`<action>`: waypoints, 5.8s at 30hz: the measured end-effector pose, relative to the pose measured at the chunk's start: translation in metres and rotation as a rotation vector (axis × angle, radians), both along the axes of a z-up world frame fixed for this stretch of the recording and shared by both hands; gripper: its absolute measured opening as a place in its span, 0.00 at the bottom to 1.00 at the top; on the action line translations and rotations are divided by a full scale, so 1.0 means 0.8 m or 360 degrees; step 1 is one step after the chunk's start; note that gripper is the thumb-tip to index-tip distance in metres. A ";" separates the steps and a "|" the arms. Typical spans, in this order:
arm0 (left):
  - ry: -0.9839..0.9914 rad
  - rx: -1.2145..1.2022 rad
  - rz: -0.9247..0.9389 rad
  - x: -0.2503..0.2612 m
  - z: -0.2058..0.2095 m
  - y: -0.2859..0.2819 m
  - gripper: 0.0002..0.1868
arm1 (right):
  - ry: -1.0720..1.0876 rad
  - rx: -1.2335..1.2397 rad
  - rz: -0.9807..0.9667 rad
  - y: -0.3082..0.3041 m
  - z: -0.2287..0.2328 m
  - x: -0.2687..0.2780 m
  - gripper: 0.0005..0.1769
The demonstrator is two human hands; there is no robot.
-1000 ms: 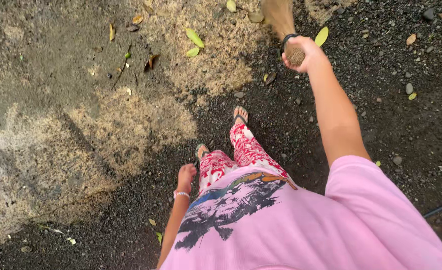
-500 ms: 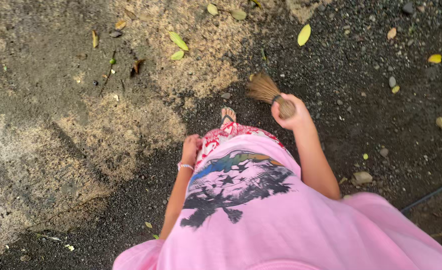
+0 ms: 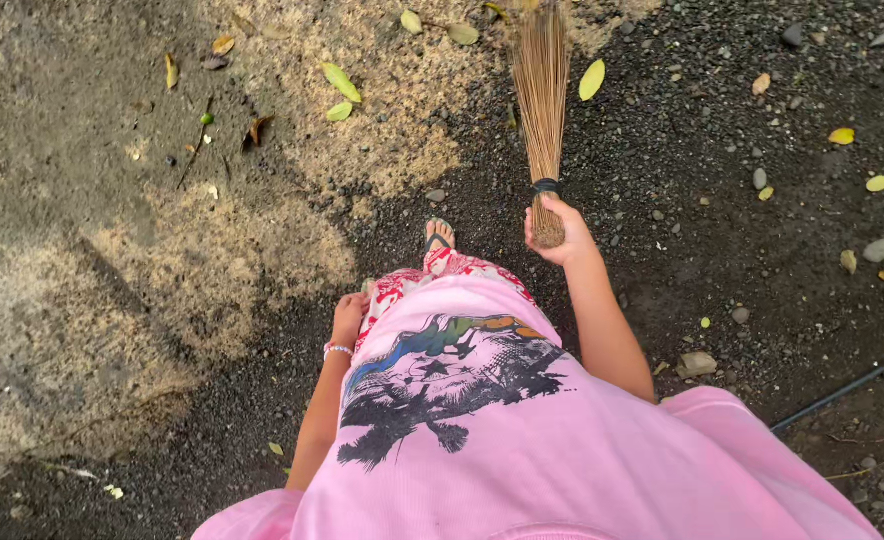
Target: The person sweeps an outdoor concrete ground using a handheld bundle of sticks, moving leaves and debris together.
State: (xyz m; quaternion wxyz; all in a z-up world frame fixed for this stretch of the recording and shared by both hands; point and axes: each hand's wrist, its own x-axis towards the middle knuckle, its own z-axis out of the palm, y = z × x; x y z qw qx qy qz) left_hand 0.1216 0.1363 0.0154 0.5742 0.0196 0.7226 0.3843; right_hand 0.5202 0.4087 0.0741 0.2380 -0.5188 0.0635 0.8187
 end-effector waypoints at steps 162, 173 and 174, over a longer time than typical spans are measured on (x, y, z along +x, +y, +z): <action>-0.0075 0.0715 0.0004 -0.705 -0.098 0.245 0.23 | -0.0182 0.0208 0.0541 0.029 -0.185 -1.125 0.02; 0.0123 0.0778 0.0251 -0.704 0.092 0.331 0.37 | -0.0641 0.0341 0.0490 0.103 -0.084 -1.153 0.12; 0.0273 0.0689 0.0261 -0.712 0.104 0.329 0.39 | -0.0524 0.0295 0.0607 0.100 -0.081 -1.166 0.13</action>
